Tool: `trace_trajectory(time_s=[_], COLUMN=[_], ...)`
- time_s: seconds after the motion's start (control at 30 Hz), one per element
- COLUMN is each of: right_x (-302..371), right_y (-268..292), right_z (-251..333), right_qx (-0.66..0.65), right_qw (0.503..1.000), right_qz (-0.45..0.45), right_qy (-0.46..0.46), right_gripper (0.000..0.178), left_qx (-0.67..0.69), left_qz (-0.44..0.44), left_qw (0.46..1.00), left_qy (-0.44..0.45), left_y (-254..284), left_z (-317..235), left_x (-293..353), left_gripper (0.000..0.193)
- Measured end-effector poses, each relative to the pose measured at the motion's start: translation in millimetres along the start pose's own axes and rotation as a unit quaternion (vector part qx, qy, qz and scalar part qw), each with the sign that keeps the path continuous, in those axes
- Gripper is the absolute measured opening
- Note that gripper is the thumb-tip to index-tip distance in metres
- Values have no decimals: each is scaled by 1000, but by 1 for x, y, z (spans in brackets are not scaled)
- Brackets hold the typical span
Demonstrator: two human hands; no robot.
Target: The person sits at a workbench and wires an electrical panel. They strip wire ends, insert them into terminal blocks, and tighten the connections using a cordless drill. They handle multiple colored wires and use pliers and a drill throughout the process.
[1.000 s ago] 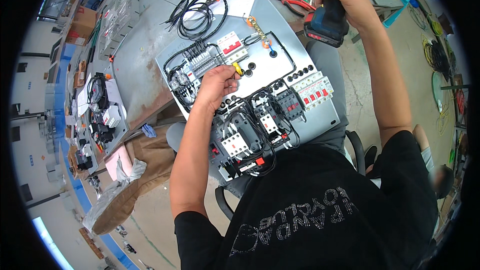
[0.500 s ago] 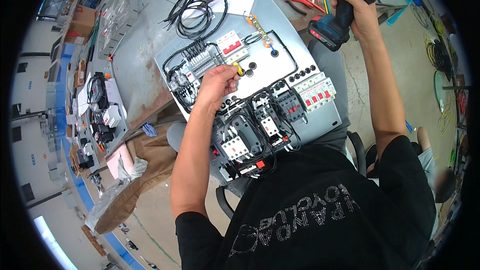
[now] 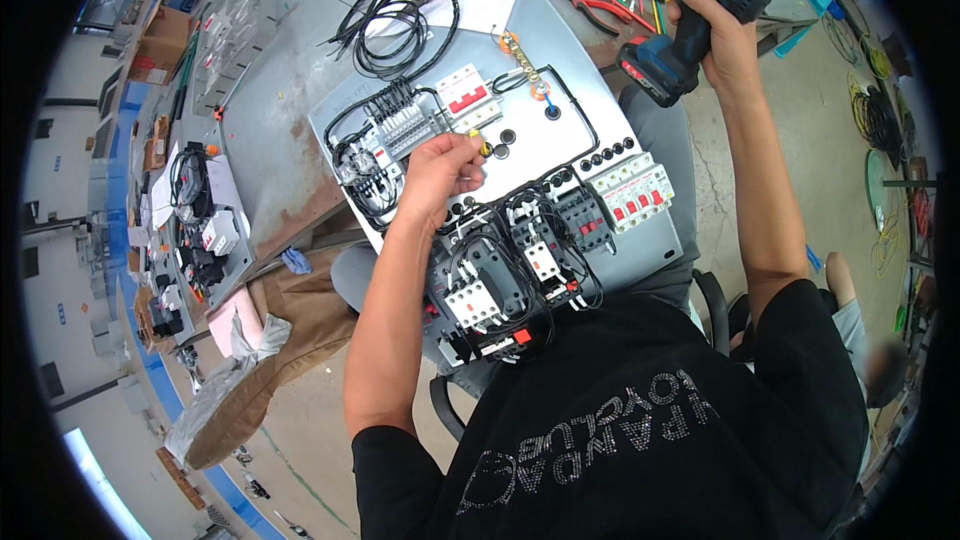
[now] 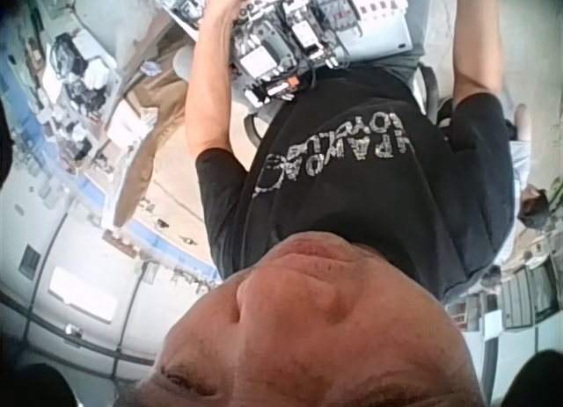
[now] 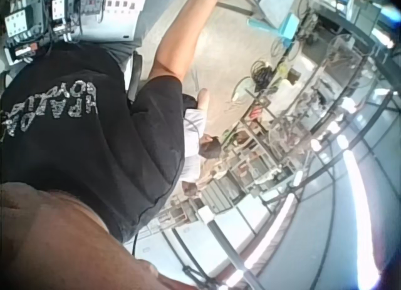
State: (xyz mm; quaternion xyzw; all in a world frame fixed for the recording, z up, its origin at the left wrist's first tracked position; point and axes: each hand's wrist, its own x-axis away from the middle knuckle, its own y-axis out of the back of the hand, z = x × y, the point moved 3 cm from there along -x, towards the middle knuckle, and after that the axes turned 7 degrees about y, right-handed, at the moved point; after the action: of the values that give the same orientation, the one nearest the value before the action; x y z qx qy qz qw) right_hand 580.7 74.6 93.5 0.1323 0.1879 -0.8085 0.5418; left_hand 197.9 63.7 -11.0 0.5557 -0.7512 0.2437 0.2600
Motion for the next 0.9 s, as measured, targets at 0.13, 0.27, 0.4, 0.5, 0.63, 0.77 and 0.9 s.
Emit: trace_trajectory(time_s=[0.13,0.27,0.4,0.5,0.63,0.77,0.9], right_x=[2,2,5,4,3,2,3], right_y=[9,4,2,4,8,10,5], right_z=[-12,-13,-12,-14,-18,-20,-11], right_qx=[-1,-24,-17,-17,-15,2,-8], right_qw=[1000,1000,1000,1000,1000,1000,1000], right_qz=[8,-15,3,4,4,-5,-10], right_qy=[-30,-3,5,5,-4,-5,16], right_gripper=[22,21,21,21,20,20,20], left_qx=[55,77,61,32,-17,-57,-54], left_qz=[-3,10,-5,-24,-32,-12,-32], left_qw=[998,997,998,999,999,998,997], left_qy=[16,23,4,-15,-29,-38,-45], left_y=[0,2,1,-2,-2,-1,1], left_z=[5,6,7,7,3,0,-3], left_x=[-6,-9,-10,-7,-5,-4,2], left_gripper=[19,18,20,21,21,19,17])
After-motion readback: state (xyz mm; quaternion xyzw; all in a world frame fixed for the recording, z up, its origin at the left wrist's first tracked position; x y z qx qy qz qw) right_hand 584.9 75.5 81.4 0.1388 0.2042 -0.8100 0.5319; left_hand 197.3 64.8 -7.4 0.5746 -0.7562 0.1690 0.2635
